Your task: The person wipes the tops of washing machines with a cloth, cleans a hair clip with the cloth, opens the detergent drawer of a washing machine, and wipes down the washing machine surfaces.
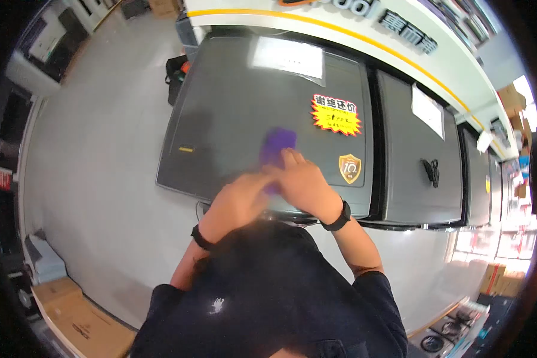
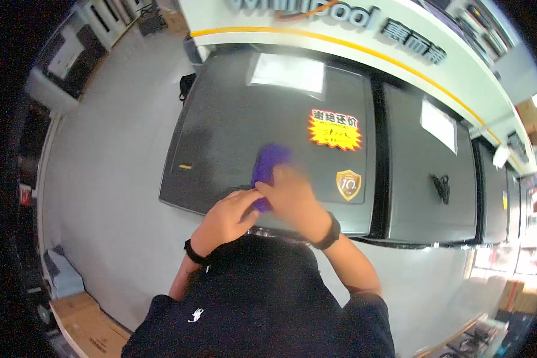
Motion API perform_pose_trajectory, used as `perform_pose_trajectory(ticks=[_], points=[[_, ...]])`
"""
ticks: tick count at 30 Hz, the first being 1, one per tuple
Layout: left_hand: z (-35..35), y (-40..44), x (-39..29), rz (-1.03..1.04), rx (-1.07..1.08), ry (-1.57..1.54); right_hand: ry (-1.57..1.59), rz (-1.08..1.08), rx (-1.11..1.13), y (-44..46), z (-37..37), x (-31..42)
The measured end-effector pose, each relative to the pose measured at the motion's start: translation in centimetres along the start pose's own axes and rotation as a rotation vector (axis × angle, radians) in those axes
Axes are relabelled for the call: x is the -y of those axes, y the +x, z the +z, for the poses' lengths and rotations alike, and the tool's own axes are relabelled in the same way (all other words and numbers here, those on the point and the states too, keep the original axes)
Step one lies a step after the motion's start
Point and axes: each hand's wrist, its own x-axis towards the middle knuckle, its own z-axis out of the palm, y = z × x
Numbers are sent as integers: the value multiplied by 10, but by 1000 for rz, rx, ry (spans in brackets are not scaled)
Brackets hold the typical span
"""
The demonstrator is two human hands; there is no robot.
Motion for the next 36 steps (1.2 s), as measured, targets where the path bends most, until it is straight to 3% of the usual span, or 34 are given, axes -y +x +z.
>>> perform_pose_trajectory(ticks=[6, 9, 15, 21, 23, 25, 28, 29, 33, 36], points=[[-9, 8, 2, -69, 25, -5, 102, 141, 160, 0, -17, 5], [0, 10, 8, -38, 9, -15, 29, 31, -133, -12, 1, 3], [11, 21, 9, -118, -2, -71, 146, 81, -90, -11, -10, 0], [13, 11, 1, -289, -38, -67, 401, 105, -302, -7, -12, -23], [17, 9, 3, -290, -19, -35, 717, 319, -362, 1, -24, -28], [25, 9, 15, -137, -27, 90, 961, 537, -393, 14, -41, -34], [27, 13, 12, -74, -32, 233, 1014, 597, -530, 37, -45, -54], [28, 17, 7, -86, -33, 269, 1010, 491, -642, 47, -43, -54], [39, 31, 0, -220, 78, 355, 993, 486, -651, 67, -43, -44], [45, 33, 7, -222, -29, 238, 797, 418, -730, 73, -26, -48]])
